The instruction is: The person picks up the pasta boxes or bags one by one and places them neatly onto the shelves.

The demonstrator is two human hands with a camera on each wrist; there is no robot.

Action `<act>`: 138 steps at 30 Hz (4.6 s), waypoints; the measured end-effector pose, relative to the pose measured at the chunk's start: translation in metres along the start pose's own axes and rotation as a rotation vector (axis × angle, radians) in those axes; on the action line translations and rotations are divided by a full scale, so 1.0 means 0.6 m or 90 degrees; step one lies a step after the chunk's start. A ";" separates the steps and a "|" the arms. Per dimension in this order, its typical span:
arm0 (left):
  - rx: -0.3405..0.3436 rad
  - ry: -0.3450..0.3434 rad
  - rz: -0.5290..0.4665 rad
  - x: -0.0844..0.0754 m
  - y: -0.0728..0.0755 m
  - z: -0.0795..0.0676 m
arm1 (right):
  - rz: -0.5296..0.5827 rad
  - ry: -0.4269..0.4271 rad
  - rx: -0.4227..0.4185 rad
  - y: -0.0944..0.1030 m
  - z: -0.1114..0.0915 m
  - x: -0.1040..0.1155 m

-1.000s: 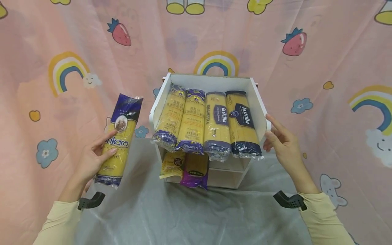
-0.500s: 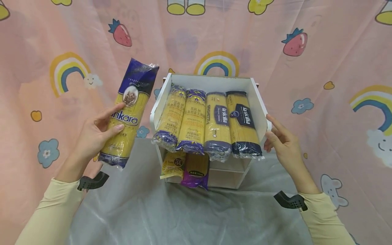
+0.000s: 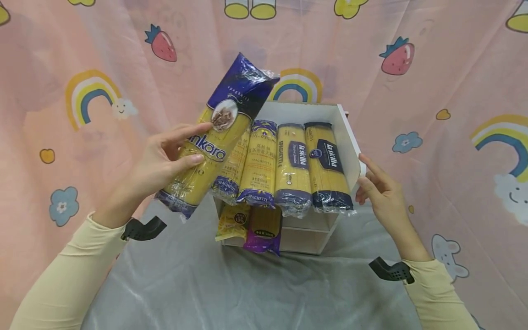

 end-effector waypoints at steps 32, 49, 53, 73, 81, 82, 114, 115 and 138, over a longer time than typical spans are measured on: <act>0.249 -0.076 0.002 -0.008 -0.214 0.005 | 0.040 0.037 0.064 0.008 0.005 -0.005; 0.330 -0.108 0.051 0.018 -0.234 -0.039 | -0.009 -0.008 0.117 0.017 0.003 -0.003; 0.350 -0.119 0.062 0.021 -0.239 -0.052 | -0.032 0.017 0.100 0.016 0.005 -0.004; 0.422 -0.007 0.107 0.073 -0.262 -0.122 | -0.017 0.055 0.119 0.016 0.005 -0.007; 0.392 0.085 0.068 0.119 -0.273 -0.155 | -0.034 0.048 0.104 0.013 0.005 -0.007; 0.386 0.089 0.064 0.122 -0.274 -0.158 | -0.035 0.048 0.104 0.013 0.004 -0.007; 0.121 0.277 -0.051 0.172 -0.341 -0.135 | -0.024 0.030 0.098 0.011 0.004 -0.009; 0.123 0.279 -0.057 0.174 -0.344 -0.133 | -0.026 0.029 0.098 0.011 0.003 -0.009; 0.194 0.109 0.326 0.212 -0.373 -0.097 | -0.026 0.013 0.084 0.008 0.004 -0.008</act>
Point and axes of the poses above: each hand's wrist, its own z-axis towards the middle knuckle, its own y-axis out of the back of the hand, x = y × z, the point moved 4 cm from there along z, towards the middle knuckle, and after that the axes turned 14 degrees about -y, right-handed, at the moved point
